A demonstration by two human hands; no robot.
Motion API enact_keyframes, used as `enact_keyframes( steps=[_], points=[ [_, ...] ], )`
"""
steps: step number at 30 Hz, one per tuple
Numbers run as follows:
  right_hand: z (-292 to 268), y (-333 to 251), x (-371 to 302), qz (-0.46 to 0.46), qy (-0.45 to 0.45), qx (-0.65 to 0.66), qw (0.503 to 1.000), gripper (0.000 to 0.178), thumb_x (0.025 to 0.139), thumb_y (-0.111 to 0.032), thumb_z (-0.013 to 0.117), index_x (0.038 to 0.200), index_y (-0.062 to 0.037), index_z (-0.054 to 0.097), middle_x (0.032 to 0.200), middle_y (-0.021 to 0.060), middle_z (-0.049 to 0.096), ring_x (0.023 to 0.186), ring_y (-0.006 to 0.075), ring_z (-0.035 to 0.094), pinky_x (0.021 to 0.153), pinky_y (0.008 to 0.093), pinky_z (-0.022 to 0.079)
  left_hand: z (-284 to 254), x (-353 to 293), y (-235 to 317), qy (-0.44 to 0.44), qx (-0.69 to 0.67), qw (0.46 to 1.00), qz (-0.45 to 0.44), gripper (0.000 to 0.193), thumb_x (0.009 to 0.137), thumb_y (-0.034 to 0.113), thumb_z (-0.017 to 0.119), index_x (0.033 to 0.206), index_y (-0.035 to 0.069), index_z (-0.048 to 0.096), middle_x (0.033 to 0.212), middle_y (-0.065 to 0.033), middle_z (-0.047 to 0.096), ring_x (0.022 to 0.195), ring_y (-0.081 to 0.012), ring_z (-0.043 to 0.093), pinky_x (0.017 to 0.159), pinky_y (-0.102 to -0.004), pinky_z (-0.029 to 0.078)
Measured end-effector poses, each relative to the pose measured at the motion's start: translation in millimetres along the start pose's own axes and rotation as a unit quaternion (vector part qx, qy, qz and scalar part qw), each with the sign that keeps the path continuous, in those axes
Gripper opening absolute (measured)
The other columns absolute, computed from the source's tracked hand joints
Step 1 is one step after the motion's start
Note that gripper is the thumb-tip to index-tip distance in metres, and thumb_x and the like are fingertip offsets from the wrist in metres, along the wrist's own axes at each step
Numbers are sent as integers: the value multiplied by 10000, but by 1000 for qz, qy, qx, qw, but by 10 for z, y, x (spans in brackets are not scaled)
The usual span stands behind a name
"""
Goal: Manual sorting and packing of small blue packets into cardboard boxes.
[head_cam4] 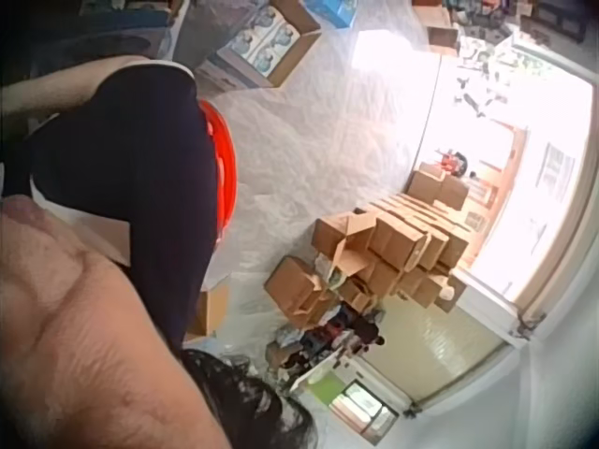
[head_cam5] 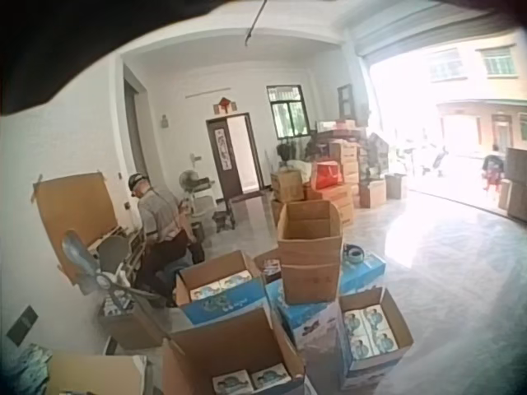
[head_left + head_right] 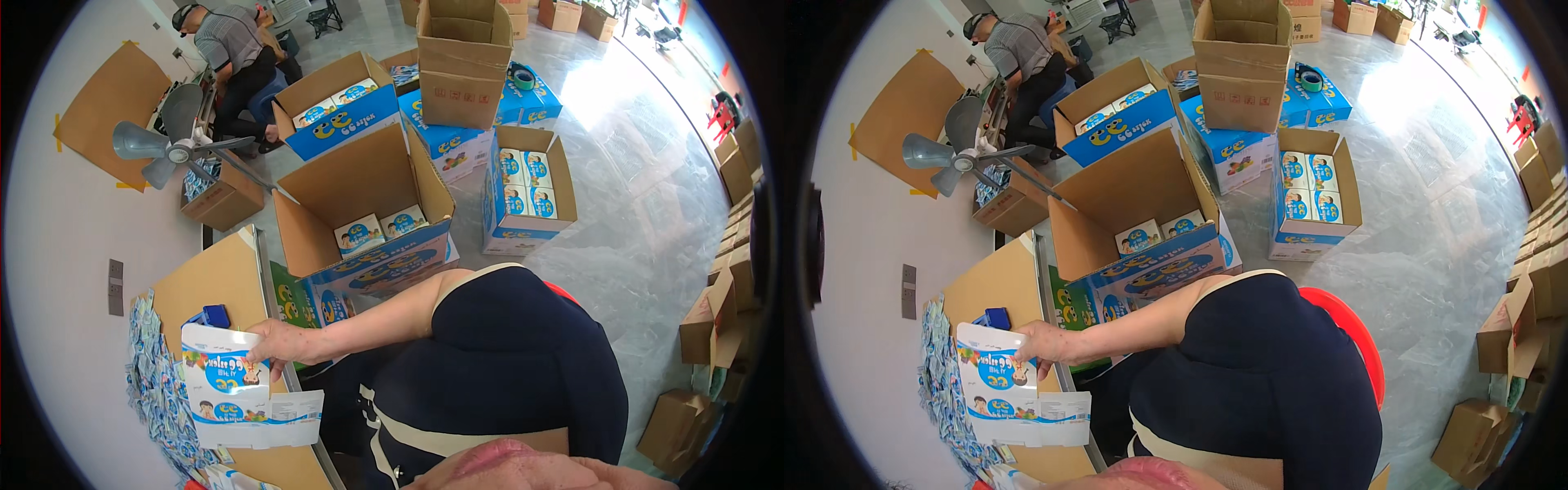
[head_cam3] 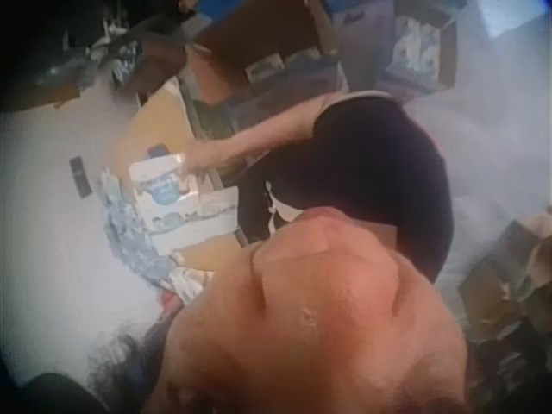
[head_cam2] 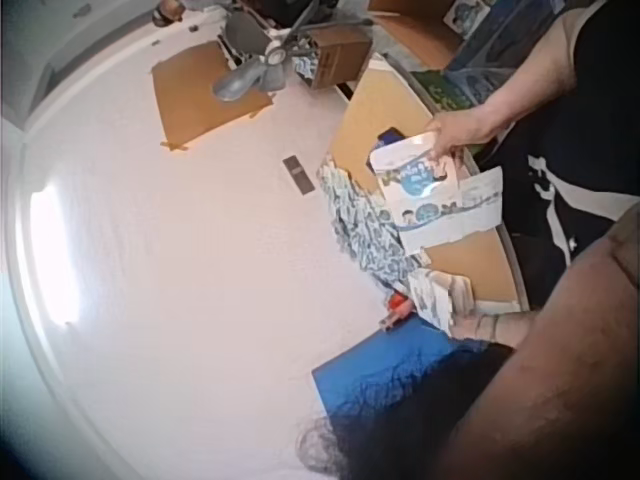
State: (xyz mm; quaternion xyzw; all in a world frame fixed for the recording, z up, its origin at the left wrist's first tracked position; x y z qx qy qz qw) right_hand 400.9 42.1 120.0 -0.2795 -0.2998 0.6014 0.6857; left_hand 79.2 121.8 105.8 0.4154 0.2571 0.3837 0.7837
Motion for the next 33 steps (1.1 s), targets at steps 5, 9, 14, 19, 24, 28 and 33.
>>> enact_keyframes(
  steps=[5, 9, 14, 19, 24, 28, 33],
  points=[
    [16, 245, 99, 21, 5, 38, 999, 328, 900, -184, 636, 1173, -12, 571, 1007, 104, 677, 756, 170, 672, 561, 300, 574, -103, -53, -98, 40, 65, 997, 7, 543, 963, 281, 554, 1396, 4, 380, 1322, -172, 488, 1165, -271, 527, 957, -416, 460],
    [88, 436, 79, 55, -10, 42, 998, 347, 891, -203, 656, 1177, -26, 572, 1014, 100, 675, 758, 170, 675, 565, 296, 575, -141, -59, -260, 70, 107, 992, 6, 499, 970, 248, 555, 1380, -1, 415, 1291, -178, 533, 1135, -272, 562, 937, -412, 488],
    [153, 535, 98, 94, -39, 40, 994, 369, 879, -223, 678, 1180, -35, 575, 1006, 87, 683, 769, 165, 682, 554, 279, 573, -25, 2, -253, 84, 165, 983, 2, 457, 977, 214, 556, 1364, -5, 449, 1259, -184, 578, 1106, -273, 598, 916, -409, 517],
    [40, 426, 30, 83, -50, 37, 995, 365, 877, -227, 685, 1168, -29, 586, 992, 79, 693, 771, 159, 687, 533, 270, 569, 305, 166, -194, 259, 396, 865, 167, 465, 1003, 254, 511, 1391, 14, 421, 1282, -158, 539, 1164, -237, 535, 967, -373, 458],
    [268, 504, 26, 96, -89, 20, 991, 342, 887, -215, 671, 1171, -38, 598, 974, 72, 700, 819, 141, 677, 595, 271, 569, 71, 34, -23, 302, 369, 855, 205, 494, 979, 202, 557, 1409, 18, 398, 1276, -152, 522, 1166, -220, 519, 980, -359, 437],
    [183, 586, 63, 76, -52, -13, 996, 323, 908, -216, 662, 1166, -30, 605, 1019, 72, 693, 906, 135, 664, 676, 272, 559, -18, -150, 81, 390, 373, 805, 246, 481, 952, 150, 601, 1380, 19, 425, 1238, -163, 546, 1144, -217, 540, 959, -365, 458],
    [312, 791, 155, 95, -31, -7, 995, 336, 923, -210, 644, 1200, -29, 584, 1070, 75, 678, 920, 141, 663, 669, 272, 565, -275, -497, 150, 446, 163, 860, 188, 358, 953, 138, 586, 1282, 44, 483, 1138, -117, 625, 1044, -191, 617, 871, -292, 504]
  ],
)
Point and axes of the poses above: each hand's wrist, its own x-axis towards the middle knuckle, its own z-axis out of the palm, y = z × x, the point moved 5 cm from there along x, towards the middle knuckle
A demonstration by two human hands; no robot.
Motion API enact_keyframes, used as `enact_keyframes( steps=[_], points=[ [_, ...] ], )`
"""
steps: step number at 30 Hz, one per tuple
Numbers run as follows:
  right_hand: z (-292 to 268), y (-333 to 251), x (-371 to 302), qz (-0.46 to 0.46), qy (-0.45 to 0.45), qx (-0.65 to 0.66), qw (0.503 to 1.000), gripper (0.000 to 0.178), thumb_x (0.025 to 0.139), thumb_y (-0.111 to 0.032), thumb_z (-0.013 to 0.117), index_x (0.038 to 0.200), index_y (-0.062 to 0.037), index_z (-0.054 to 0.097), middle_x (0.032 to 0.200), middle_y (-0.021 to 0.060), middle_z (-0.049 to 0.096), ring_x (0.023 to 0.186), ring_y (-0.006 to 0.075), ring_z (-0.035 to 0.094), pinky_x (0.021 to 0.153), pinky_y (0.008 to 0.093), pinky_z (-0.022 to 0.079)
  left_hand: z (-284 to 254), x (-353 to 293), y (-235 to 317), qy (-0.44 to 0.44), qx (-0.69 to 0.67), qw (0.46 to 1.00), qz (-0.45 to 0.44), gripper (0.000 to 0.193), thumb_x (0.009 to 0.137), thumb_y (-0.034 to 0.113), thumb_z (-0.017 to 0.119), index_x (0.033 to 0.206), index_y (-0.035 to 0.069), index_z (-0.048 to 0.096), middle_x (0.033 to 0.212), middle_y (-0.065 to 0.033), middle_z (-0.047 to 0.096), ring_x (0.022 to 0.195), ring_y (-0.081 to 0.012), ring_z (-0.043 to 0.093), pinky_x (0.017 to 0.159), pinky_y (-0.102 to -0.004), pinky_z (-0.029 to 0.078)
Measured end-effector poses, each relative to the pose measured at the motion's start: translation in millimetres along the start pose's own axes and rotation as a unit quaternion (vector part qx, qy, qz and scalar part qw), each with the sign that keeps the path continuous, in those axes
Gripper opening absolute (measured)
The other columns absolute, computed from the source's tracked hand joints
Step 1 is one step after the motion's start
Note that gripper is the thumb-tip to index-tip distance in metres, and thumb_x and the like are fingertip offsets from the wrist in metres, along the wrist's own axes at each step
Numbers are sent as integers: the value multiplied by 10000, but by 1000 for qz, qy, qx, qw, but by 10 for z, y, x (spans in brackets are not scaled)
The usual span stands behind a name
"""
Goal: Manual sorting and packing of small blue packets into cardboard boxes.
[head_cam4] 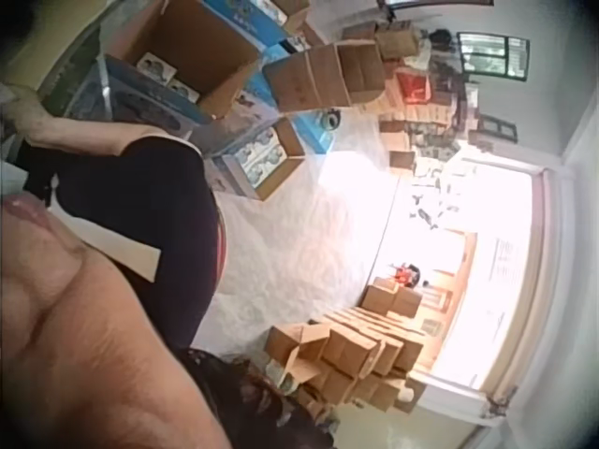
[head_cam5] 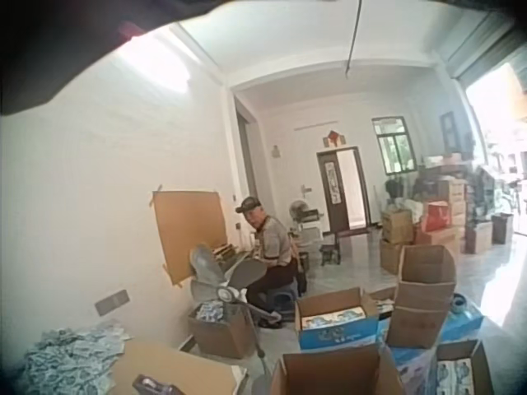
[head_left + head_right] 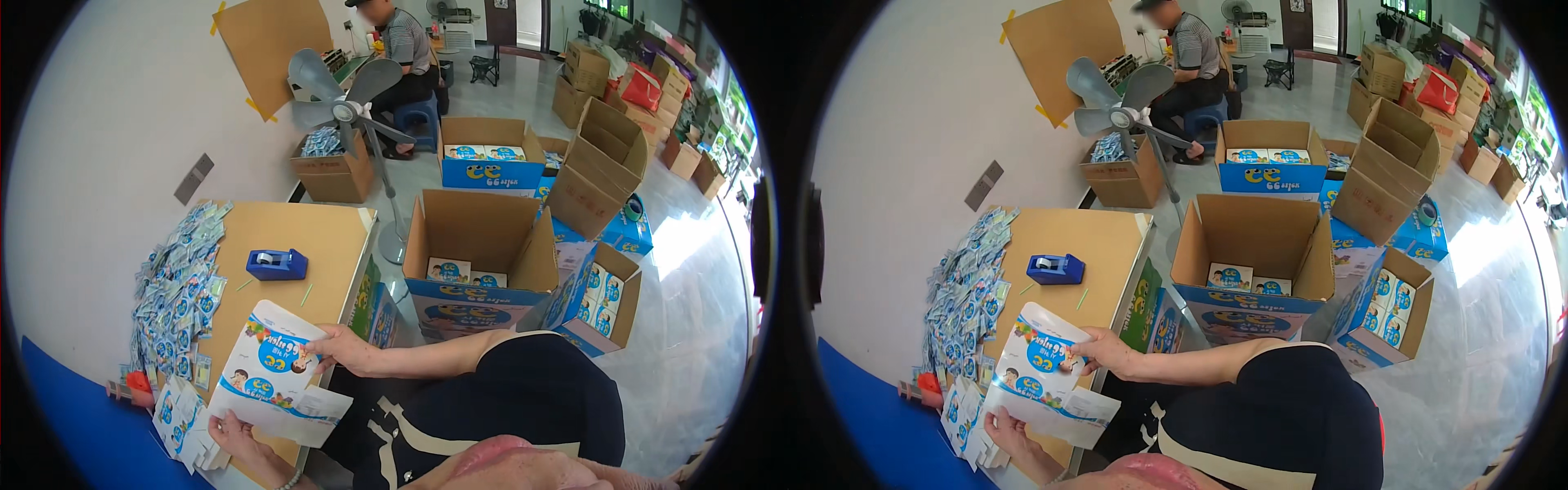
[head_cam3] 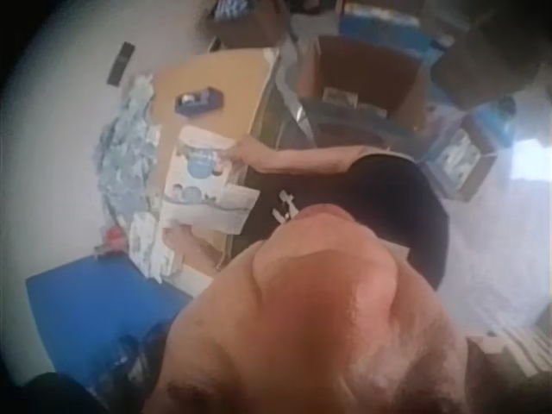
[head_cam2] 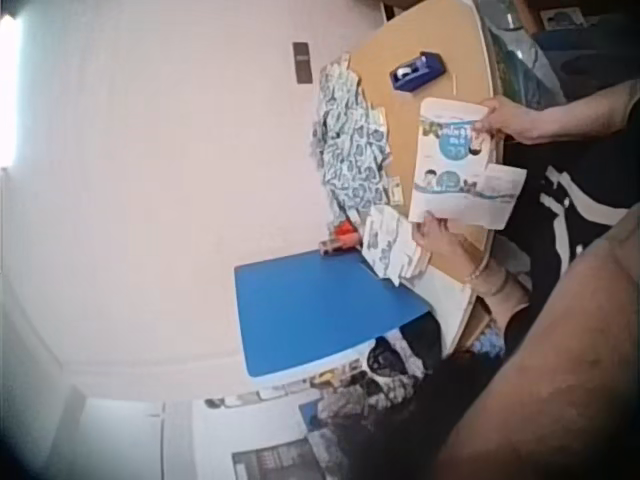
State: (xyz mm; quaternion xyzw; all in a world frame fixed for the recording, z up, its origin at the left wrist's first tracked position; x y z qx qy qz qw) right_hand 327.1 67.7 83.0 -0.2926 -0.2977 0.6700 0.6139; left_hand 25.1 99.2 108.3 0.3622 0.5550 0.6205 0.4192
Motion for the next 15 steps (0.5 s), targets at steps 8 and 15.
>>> enact_keyframes(
  steps=[8, 15],
  points=[
    [-152, 27, 71, 38, 52, 20, 998, 317, 944, -190, 594, 1220, -42, 543, 1096, 63, 651, 919, 154, 658, 682, 283, 580, 117, -128, -59, -180, -181, 967, -4, 383, 987, 280, 535, 1295, 59, 476, 1198, -124, 633, 1050, -218, 633, 886, -342, 531],
    [-218, 106, 157, 35, 60, 38, 997, 373, 944, -195, 615, 1263, -34, 508, 1132, 86, 649, 949, 167, 667, 715, 286, 583, 309, -405, -51, -145, -173, 970, -91, 431, 988, 321, 521, 1271, -4, 523, 1173, -118, 643, 1034, -209, 632, 888, -340, 517]
  ],
)
Point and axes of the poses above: each hand's wrist, its own x-axis towards the middle knuckle, its own z-axis out of the palm, y = z × x, the point moved 5 cm from there along x, towards the middle knuckle
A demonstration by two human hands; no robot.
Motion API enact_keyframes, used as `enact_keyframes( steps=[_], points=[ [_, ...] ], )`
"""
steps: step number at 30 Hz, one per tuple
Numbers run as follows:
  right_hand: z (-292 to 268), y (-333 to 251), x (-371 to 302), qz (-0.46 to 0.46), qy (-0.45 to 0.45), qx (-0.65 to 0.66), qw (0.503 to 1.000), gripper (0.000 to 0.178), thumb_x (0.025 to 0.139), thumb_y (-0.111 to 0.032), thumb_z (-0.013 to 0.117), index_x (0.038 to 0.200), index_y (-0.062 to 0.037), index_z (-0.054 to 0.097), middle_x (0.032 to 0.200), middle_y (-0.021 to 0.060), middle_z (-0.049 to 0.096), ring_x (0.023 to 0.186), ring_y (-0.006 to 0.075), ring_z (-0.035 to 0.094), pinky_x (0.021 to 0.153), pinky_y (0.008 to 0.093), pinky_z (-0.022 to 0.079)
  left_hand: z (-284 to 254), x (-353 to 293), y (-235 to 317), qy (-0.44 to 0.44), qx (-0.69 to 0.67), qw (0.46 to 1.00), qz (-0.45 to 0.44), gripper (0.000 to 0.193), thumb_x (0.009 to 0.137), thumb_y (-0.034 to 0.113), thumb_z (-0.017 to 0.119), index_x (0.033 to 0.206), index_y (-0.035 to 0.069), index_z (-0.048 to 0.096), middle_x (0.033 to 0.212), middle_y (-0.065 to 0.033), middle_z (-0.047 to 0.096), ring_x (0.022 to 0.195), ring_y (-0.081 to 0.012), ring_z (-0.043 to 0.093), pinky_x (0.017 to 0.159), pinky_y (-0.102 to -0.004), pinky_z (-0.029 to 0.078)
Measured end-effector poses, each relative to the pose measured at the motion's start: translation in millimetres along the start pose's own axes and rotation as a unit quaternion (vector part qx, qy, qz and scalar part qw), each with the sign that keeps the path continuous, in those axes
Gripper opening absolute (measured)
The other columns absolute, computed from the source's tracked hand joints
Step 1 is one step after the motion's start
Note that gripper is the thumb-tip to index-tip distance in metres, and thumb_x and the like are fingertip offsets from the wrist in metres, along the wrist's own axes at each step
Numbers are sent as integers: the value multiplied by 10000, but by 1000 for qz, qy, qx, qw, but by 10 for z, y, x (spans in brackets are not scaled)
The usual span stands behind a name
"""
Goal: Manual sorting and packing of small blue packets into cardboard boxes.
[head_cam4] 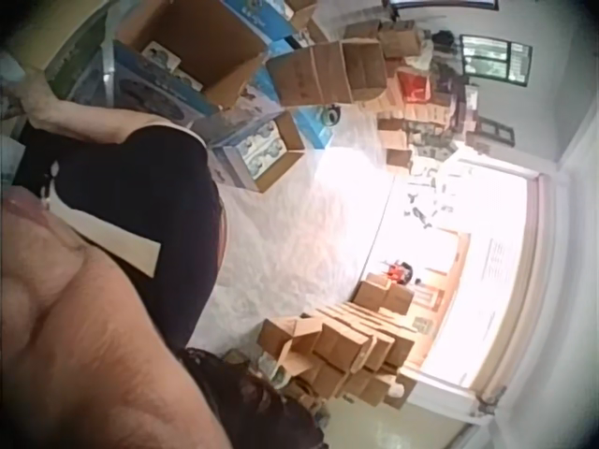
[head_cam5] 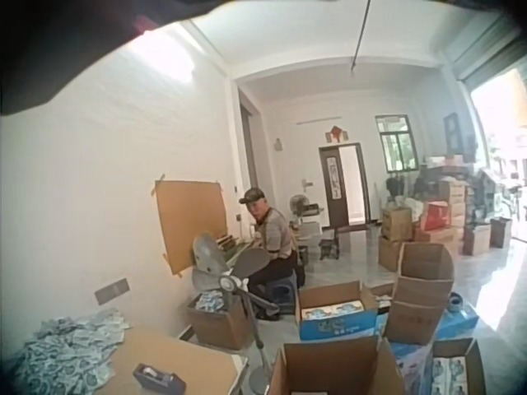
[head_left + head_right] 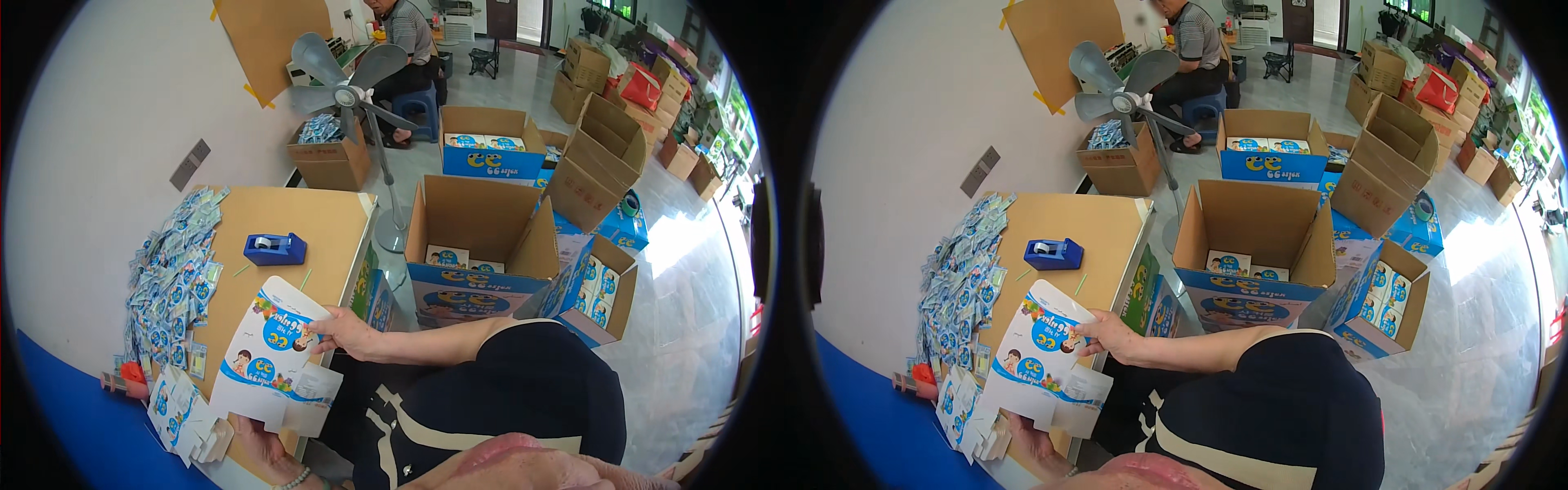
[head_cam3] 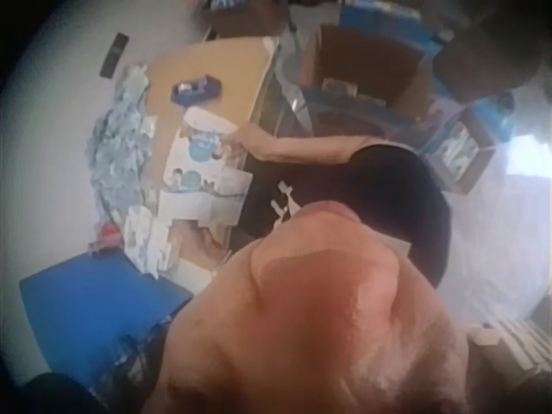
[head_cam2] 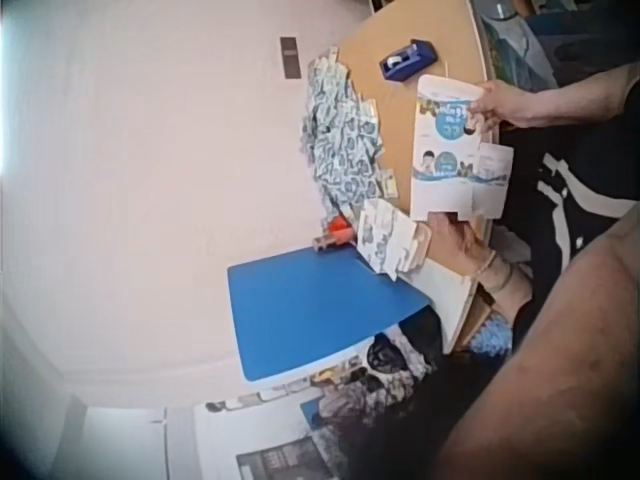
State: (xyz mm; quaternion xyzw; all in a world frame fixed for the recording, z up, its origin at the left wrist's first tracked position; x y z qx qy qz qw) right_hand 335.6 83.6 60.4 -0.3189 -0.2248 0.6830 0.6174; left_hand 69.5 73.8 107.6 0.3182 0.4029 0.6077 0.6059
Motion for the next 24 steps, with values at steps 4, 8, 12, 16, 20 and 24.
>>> enact_keyframes(
  steps=[4, 8, 12, 16, 20, 24],
  points=[
    [14, -9, -52, -4, -10, -1, 1000, 361, 935, -213, 634, 1232, -29, 546, 1118, 81, 662, 940, 157, 669, 726, 272, 580, -119, 39, 61, -66, 41, 997, -19, 400, 975, 275, 538, 1264, -1, 551, 1192, -105, 638, 1049, -210, 627, 892, -329, 513],
    [86, 116, -79, -32, -63, -108, 992, 278, 911, -239, 662, 1086, -26, 629, 983, 51, 686, 838, 137, 670, 668, 260, 562, -358, 242, 130, -22, 252, 967, -9, 377, 951, 203, 572, 1269, 1, 551, 1203, -97, 629, 1044, -207, 624, 889, -326, 513],
    [-27, 200, 19, 113, -133, -366, 914, 254, 858, -195, 701, 1015, 4, 685, 972, 103, 706, 837, 129, 678, 688, 248, 544, -313, 305, 394, 13, 239, 970, 37, 334, 920, 128, 602, 1219, -15, 564, 1126, -88, 636, 987, -199, 627, 864, -333, 514],
    [-372, -355, 36, 58, -82, -505, 857, 284, 779, -114, 659, 1045, -16, 653, 937, 52, 655, 860, 141, 593, 758, 311, 501, 126, 382, 776, -54, 365, 925, 90, 143, 889, 159, 628, 907, 24, 671, 821, 11, 644, 760, -77, 581, 657, -251, 465],
    [-88, -858, 271, -155, -40, -390, 907, 236, 864, -91, 608, 1084, -31, 667, 1032, 31, 665, 968, 135, 597, 882, 283, 451, 22, 363, 951, -95, 426, 894, 96, 203, 868, 164, 657, 952, -18, 692, 809, 24, 640, 734, -55, 542, 637, -238, 437],
    [801, -966, 369, -185, -180, -438, 861, 258, 876, -55, 590, 1118, -1, 661, 1101, 43, 662, 1025, 143, 601, 930, 278, 435, 66, 149, 967, -109, 443, 888, 64, 229, 868, 155, 660, 976, -46, 686, 847, -4, 666, 777, -71, 570, 686, -248, 462]
  ],
)
Point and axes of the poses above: each hand's wrist, its own x-axis towards the middle knuckle, its own z-axis out of the palm, y = z × x, the point moved 5 cm from there along x, towards the middle knuckle
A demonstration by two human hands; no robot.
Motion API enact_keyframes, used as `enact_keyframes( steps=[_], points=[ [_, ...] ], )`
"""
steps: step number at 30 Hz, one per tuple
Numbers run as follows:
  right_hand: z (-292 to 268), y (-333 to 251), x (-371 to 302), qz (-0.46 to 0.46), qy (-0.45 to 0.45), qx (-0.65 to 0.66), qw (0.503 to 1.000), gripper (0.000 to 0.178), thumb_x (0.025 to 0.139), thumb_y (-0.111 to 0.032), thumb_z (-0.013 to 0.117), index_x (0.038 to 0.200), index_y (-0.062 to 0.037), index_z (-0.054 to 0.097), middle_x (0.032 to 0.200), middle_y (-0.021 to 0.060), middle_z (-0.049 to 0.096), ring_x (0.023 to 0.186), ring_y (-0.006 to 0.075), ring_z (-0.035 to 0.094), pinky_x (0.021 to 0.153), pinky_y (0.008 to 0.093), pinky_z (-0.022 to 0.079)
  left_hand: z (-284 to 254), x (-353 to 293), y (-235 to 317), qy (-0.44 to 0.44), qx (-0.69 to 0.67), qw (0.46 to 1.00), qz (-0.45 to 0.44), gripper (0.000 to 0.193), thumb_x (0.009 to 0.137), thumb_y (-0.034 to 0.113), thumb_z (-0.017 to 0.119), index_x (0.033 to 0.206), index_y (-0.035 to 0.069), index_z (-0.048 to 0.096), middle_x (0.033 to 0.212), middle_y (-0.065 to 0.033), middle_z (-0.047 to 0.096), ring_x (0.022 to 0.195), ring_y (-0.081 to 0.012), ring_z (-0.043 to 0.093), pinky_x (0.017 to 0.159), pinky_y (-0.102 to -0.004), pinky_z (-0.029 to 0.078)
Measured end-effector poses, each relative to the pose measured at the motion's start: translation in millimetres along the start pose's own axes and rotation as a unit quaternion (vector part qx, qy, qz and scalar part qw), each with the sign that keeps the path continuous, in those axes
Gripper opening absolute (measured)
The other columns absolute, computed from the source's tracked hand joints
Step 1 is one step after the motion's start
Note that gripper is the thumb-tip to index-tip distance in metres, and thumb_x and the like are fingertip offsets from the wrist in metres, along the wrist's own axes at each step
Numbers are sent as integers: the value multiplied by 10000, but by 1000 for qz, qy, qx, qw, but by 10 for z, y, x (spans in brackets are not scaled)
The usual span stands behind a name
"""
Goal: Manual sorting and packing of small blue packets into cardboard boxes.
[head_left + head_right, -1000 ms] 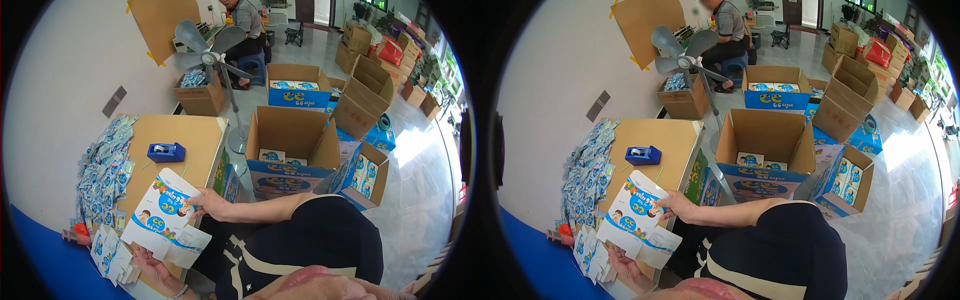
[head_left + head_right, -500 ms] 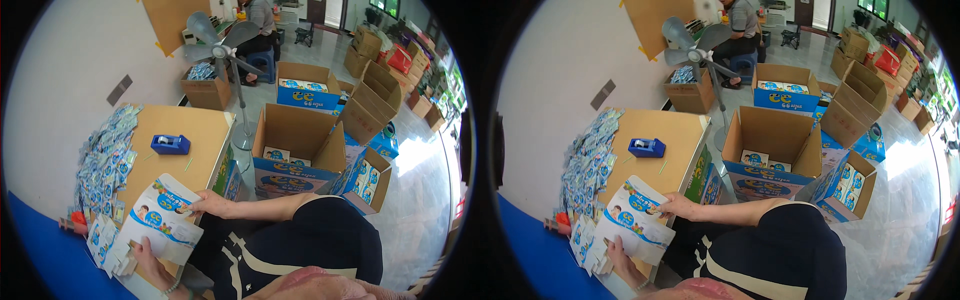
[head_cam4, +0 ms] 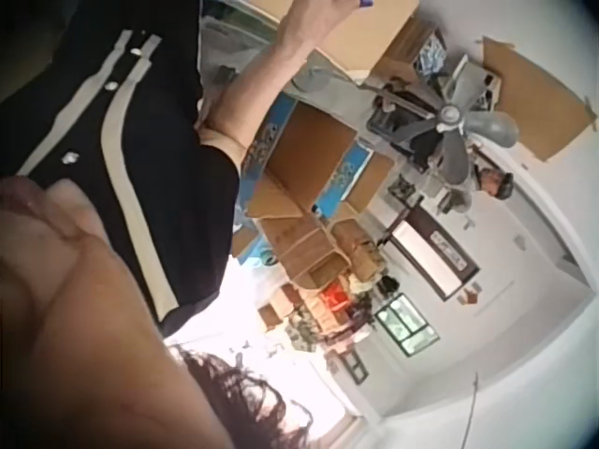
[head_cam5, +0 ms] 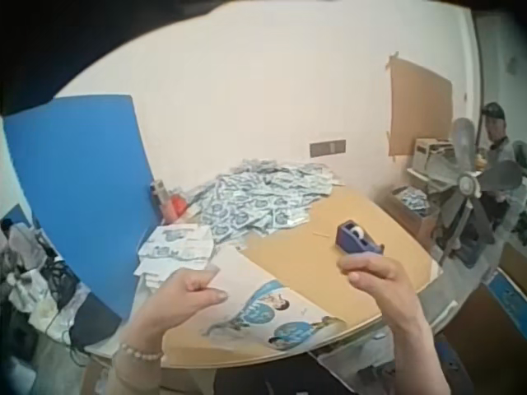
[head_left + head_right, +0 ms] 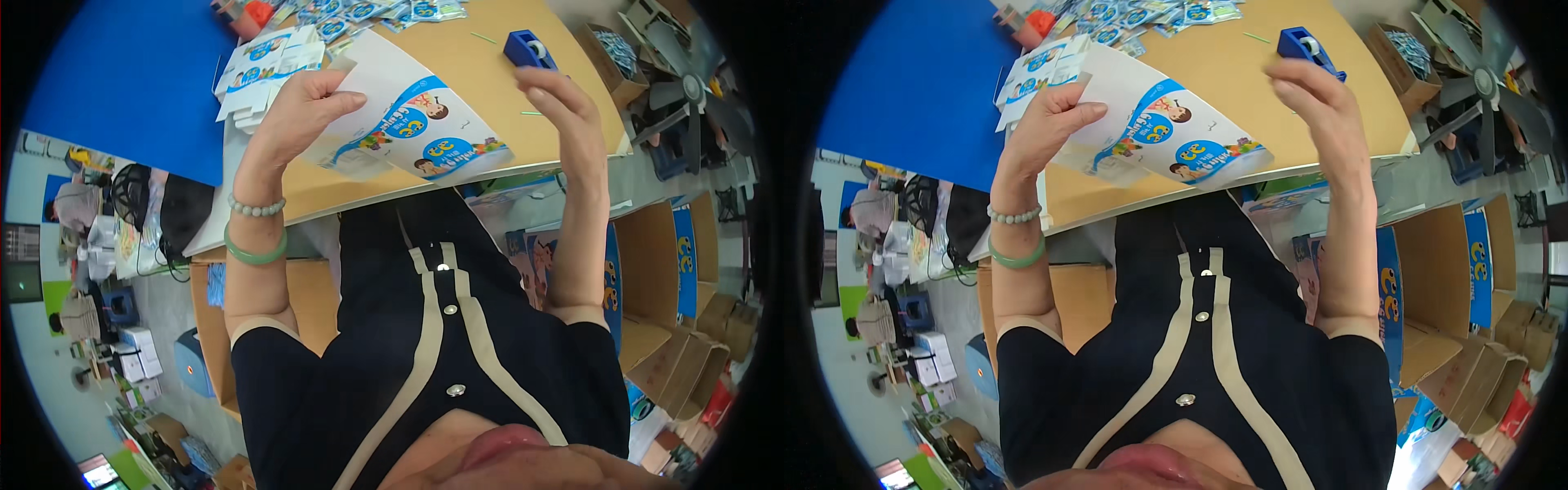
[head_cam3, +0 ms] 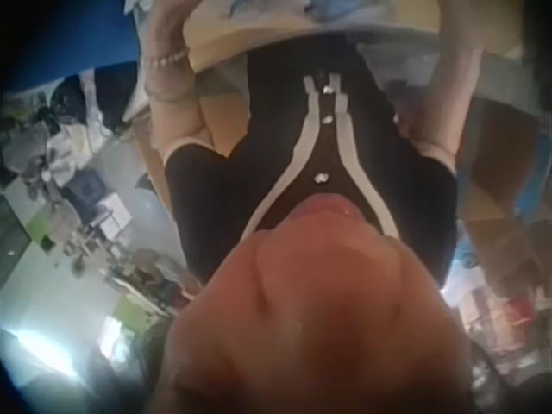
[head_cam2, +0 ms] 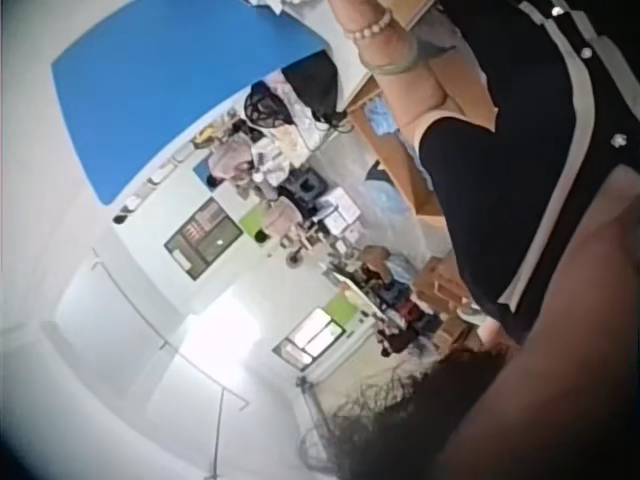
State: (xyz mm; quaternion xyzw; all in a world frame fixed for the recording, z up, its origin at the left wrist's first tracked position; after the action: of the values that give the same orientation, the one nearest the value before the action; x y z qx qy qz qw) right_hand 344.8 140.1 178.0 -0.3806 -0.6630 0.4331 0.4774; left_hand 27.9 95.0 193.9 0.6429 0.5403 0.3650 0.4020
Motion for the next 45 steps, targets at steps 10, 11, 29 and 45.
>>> enact_keyframes(
  steps=[10, 11, 29, 45],
  points=[
    [1258, -289, 361, 18, -379, 120, 918, 359, 844, -179, 717, 1160, -19, 660, 1076, 57, 676, 1025, 140, 607, 896, 284, 471, -32, -157, 228, -59, 106, 991, 63, 202, 854, 134, 662, 984, -18, 687, 907, -102, 678, 826, -155, 613, 769, -289, 479],
    [1302, -261, 332, 37, -409, 115, 905, 392, 831, -197, 737, 1172, -22, 656, 1058, 55, 681, 1025, 139, 607, 891, 287, 476, -64, -122, 205, -71, 135, 983, 103, 193, 855, 135, 662, 979, -10, 689, 925, -101, 676, 834, -169, 617, 771, -289, 479],
    [1039, -194, 226, -10, -213, 23, 977, 318, 848, -136, 734, 1131, -26, 637, 1021, 30, 668, 989, 97, 595, 844, 271, 481, -20, -235, -61, 269, 23, 951, 148, 510, 833, 206, 738, 1299, 72, 578, 1454, -230, 377, 1371, -295, 362, 1094, -370, 326],
    [1347, 121, 49, -233, -237, -175, 927, 394, 764, -393, 717, 930, -45, 640, 1119, 171, 562, 1033, 347, 530, 914, 449, 435, 25, -721, -742, 282, -119, 951, 51, 158, 922, 47, 614, 1041, -55, 632, 1060, -77, 635, 966, -139, 578, 888, -294, 460]
  ],
)
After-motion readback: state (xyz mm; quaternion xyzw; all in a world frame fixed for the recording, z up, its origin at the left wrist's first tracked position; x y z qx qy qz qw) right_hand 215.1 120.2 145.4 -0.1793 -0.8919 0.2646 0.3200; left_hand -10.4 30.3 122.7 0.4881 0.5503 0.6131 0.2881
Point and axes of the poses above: each hand's wrist, its own x-axis towards the middle knuckle, its own z-axis out of the palm, y = z × x, the point moved 5 cm from there along x, towards the middle knuckle
